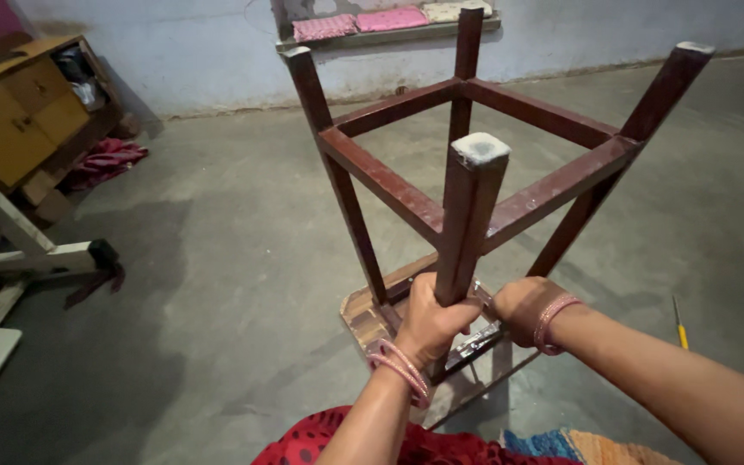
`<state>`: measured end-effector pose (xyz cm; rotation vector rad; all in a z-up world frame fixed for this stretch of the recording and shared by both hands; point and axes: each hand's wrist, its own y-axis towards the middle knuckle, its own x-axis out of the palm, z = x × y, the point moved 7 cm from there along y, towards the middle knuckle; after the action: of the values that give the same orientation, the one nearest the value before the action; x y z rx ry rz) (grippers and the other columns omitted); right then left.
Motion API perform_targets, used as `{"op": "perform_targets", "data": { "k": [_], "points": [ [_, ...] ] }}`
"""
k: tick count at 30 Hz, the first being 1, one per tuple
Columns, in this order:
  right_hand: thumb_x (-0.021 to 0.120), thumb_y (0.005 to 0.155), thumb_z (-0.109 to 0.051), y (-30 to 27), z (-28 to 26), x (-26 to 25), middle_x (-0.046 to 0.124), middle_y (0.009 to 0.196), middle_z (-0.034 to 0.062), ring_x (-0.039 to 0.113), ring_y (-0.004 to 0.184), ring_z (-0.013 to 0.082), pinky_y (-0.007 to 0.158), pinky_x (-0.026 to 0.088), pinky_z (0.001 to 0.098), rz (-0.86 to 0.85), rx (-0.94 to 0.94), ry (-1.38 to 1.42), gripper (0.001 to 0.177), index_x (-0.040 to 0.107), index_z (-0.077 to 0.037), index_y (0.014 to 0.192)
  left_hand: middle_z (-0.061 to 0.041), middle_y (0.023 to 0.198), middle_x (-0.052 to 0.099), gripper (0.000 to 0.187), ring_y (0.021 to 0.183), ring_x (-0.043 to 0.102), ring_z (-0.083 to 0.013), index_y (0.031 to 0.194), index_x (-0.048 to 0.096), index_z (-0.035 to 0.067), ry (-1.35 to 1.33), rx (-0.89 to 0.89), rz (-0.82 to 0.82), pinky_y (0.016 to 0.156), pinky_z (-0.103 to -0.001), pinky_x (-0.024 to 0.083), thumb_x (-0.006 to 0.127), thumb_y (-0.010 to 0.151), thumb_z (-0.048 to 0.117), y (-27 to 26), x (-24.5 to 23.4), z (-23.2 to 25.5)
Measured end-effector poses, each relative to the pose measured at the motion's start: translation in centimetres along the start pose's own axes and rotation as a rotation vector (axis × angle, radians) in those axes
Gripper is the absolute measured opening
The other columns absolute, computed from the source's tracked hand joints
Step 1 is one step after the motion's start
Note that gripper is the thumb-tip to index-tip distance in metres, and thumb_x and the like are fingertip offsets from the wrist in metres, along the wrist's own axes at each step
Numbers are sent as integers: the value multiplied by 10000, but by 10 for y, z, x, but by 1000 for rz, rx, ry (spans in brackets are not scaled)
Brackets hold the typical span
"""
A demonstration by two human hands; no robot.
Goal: The person assembles a small wooden stool by tightening the legs to the seat frame using a screwdriver, then places the seat on top and checks stability.
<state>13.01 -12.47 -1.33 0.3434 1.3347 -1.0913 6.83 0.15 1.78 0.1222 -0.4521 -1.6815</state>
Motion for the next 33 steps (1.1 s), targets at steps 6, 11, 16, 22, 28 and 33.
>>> {"op": "perform_targets", "data": {
  "k": [6, 11, 16, 22, 28, 33],
  "points": [
    [607, 911, -209, 26, -29, 5, 745, 1018, 86, 705, 964, 316, 852, 554, 450, 211, -228, 130, 161, 752, -218, 981, -4, 697, 635, 78, 602, 594, -83, 751, 650, 0, -11, 41, 3, 533, -256, 488, 694, 763, 63, -1, -1, -3],
    [596, 896, -156, 70, -42, 44, 738, 1090, 124, 695, 991, 285, 826, 563, 400, 147, -319, 1191, 217, 718, -170, 1075, -7, 692, 651, 90, 576, 602, -85, 785, 695, -12, -1, -16, 3, 523, -250, 487, 691, 759, 75, -1, -5, -12],
    [611, 871, -141, 71, -44, 41, 739, 1089, 102, 700, 1022, 284, 811, 560, 409, 342, -377, 535, 213, 709, -161, 1059, 3, 708, 644, 82, 600, 603, -78, 793, 677, -8, -58, 14, 2, 533, -253, 488, 688, 757, 64, -1, -6, -12],
    [616, 920, -209, 32, -39, 6, 734, 1087, 116, 693, 1004, 327, 850, 549, 440, 217, -138, 202, 209, 698, -178, 1111, -9, 692, 622, 113, 609, 601, -81, 742, 634, -12, -13, 40, 4, 545, -254, 488, 710, 786, 59, -3, -8, -11],
    [649, 812, -111, 7, -34, -4, 721, 1025, 100, 715, 942, 314, 799, 578, 446, 145, -267, -74, 266, 718, -177, 1060, -17, 692, 663, 77, 575, 604, -86, 768, 691, -17, -7, 21, 10, 514, -255, 484, 710, 765, 58, -3, -4, -3],
    [638, 866, -165, 8, -16, 10, 726, 958, 76, 720, 885, 300, 769, 574, 436, 193, -283, -156, 136, 732, -146, 962, -6, 690, 666, 117, 568, 593, -70, 781, 705, -19, 43, -25, 28, 505, -249, 478, 735, 801, 93, -4, -3, 1]
  ]
}}
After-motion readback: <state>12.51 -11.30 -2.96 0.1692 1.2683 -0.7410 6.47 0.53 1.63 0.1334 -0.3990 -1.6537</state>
